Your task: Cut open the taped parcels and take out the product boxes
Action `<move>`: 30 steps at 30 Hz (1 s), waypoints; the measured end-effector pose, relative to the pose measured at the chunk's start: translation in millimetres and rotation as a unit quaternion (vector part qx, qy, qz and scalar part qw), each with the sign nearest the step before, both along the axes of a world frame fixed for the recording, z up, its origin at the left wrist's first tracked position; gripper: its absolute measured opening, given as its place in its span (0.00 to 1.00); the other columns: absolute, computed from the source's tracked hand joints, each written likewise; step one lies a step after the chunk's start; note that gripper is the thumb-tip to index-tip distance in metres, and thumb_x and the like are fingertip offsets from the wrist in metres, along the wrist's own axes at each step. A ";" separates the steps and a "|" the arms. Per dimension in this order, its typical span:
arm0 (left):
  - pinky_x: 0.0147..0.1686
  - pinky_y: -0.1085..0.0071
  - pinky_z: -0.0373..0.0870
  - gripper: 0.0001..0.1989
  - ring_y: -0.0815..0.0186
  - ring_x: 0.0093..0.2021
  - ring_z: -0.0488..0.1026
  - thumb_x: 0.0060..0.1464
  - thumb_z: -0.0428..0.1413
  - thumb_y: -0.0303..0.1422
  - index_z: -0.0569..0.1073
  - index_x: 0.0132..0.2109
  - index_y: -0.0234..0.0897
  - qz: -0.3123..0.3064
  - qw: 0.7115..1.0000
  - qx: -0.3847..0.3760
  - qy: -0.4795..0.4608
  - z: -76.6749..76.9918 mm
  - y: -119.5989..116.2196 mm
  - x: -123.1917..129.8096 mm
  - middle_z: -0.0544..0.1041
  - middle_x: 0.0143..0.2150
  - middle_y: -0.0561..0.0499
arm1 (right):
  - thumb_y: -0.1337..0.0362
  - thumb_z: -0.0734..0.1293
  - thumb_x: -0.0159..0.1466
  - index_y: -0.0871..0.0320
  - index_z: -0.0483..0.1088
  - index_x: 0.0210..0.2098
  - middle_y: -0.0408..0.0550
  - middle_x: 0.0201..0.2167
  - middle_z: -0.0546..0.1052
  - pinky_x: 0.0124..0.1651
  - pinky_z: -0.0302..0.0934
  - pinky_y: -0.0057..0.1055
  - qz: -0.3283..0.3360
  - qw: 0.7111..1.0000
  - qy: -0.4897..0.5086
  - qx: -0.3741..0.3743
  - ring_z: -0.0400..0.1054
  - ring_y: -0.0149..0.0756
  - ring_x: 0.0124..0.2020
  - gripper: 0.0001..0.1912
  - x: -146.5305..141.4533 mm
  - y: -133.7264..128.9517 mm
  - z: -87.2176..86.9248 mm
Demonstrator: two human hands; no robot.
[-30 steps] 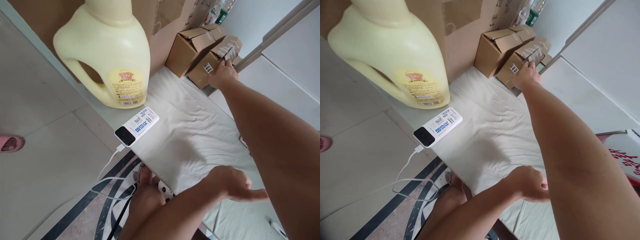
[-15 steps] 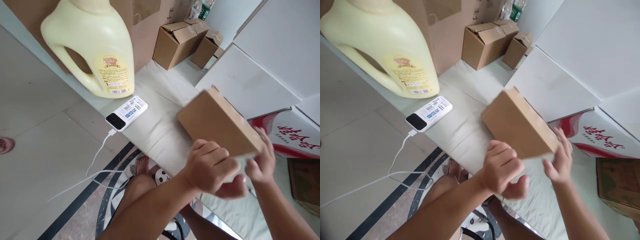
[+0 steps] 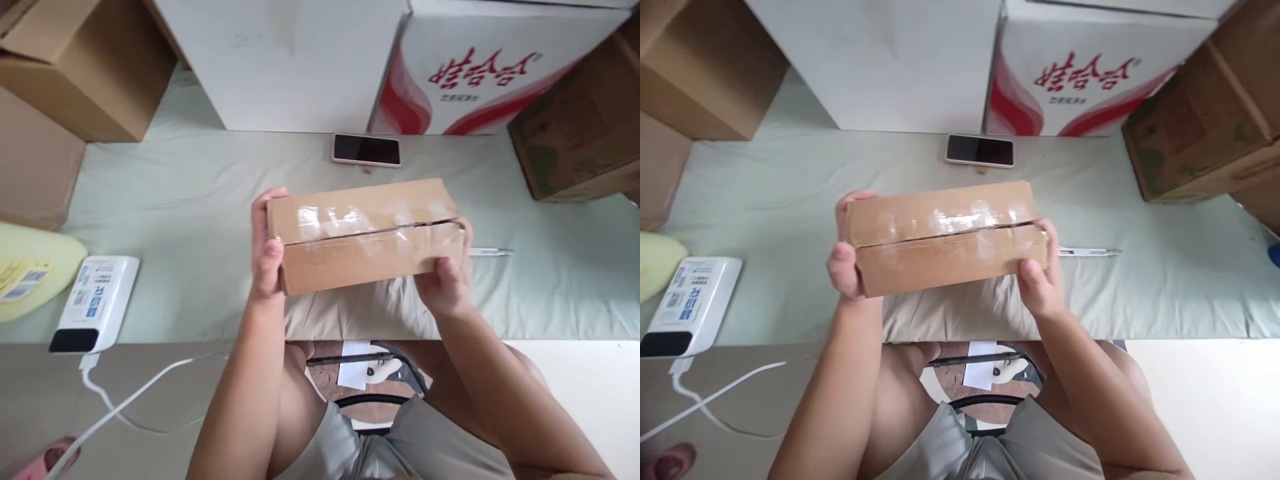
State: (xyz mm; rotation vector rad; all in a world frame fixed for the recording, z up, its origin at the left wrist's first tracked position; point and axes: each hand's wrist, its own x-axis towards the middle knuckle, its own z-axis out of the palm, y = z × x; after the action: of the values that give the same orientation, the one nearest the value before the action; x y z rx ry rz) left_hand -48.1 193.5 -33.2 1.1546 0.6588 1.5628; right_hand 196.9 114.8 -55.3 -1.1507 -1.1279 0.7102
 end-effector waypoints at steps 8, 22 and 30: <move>0.37 0.67 0.71 0.28 0.64 0.36 0.71 0.37 0.67 0.53 0.77 0.43 0.43 0.046 0.997 -0.063 -0.010 13.8 0.4 12.1 0.76 0.35 0.54 | 0.41 0.53 0.67 0.46 0.51 0.69 0.53 0.70 0.64 0.70 0.57 0.57 0.044 0.995 -0.042 -0.083 0.60 0.49 0.71 0.34 36.5 -8.9 -2.3; 0.50 0.46 0.68 0.30 0.40 0.61 0.68 0.39 0.61 0.61 0.74 0.47 0.54 -0.019 0.998 -0.024 0.048 8.1 -33.8 25.5 0.81 0.38 0.56 | 0.70 0.54 0.68 0.58 0.72 0.51 0.61 0.54 0.75 0.71 0.37 0.64 -0.073 0.829 -0.467 -0.297 0.67 0.53 0.58 0.19 85.6 -18.0 11.3; 0.42 0.61 0.71 0.24 0.53 0.47 0.76 0.45 0.59 0.54 0.72 0.42 0.43 0.066 0.994 -0.092 0.014 12.1 -81.6 56.6 0.80 0.39 0.48 | 0.56 0.47 0.74 0.55 0.59 0.65 0.59 0.54 0.72 0.62 0.57 0.57 -0.214 0.908 -0.330 -0.143 0.68 0.51 0.57 0.25 92.5 -14.5 50.1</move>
State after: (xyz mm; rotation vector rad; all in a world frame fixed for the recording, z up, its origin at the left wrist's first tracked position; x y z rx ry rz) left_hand 8.4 111.9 -21.1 1.0152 0.8936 1.5611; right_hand 289.5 100.3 -5.2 -1.9052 -1.2750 0.1265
